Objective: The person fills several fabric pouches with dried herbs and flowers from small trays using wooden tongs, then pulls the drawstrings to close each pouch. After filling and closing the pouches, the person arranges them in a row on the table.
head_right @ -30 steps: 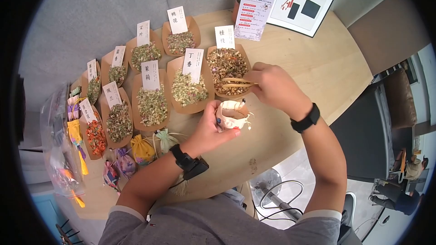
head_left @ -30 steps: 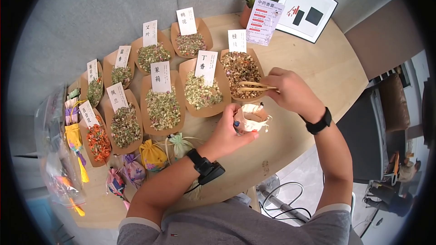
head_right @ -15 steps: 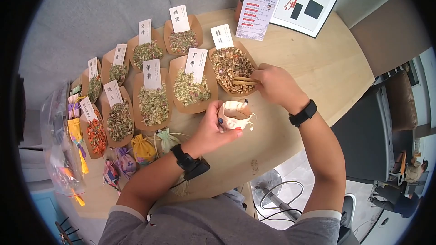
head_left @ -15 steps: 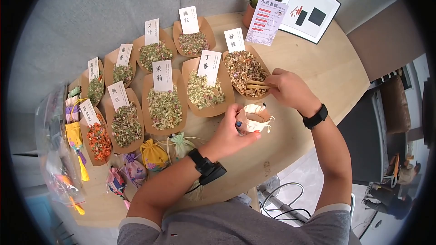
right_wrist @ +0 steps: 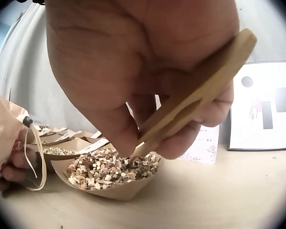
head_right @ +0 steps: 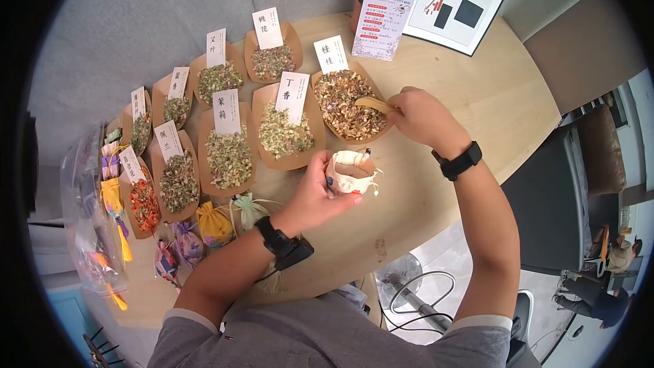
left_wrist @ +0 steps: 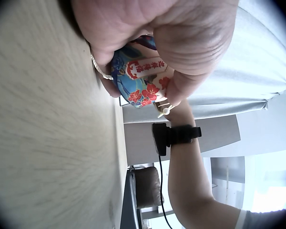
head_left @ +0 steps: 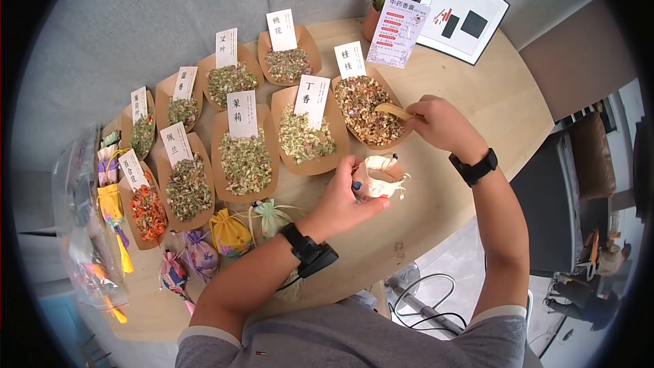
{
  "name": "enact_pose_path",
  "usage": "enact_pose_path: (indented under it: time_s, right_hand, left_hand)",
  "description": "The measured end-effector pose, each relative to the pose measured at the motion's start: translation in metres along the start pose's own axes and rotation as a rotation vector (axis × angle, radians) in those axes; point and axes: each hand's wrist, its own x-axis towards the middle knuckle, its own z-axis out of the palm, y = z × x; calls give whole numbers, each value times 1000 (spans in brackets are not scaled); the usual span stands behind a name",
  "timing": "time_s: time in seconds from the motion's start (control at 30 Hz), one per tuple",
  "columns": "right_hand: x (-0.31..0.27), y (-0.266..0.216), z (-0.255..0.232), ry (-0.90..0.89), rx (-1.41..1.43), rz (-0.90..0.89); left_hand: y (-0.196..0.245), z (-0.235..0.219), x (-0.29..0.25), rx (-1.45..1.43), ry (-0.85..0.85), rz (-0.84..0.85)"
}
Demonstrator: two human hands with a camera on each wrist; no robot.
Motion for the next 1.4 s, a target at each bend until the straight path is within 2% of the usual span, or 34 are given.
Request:
enact_pose_path:
  time_s: [0.13,0.27,0.33,0.67,0.97,1.07,1.27,1.33,1.4]
  right_hand:
    - [1,-9,0,-94,82,20]
    - [-4,-12,0,-99,51,-15]
    - [-7,-7,5,-59,27,-73]
    - [-7,-8,20,61,-86,-132]
    - [-19,-20,-13,116,-7,-111]
    - [-33,-33,-37,94,75,-62]
    - [-65,-62,-67,8,177,-107]
    - [-69,-67,-68,-201,191,-81]
    - [-66,-62,-68,-219,204,-64]
  left_hand:
    - [1,0,0,2,-4,-10]
    - [1,0,0,-20,-7,-12]
    - [0,0,0,-10,-7,-4]
    - [2,0,1,-42,-15,11]
    - [-1,0,0,-15,-11,2]
    - [-2,0,0,-26,-2,-3]
    - [6,1,-1,-48,-10,-22]
    - [11,0,-1,-47,-23,-79]
    - [1,0,1,-23,-13,-30]
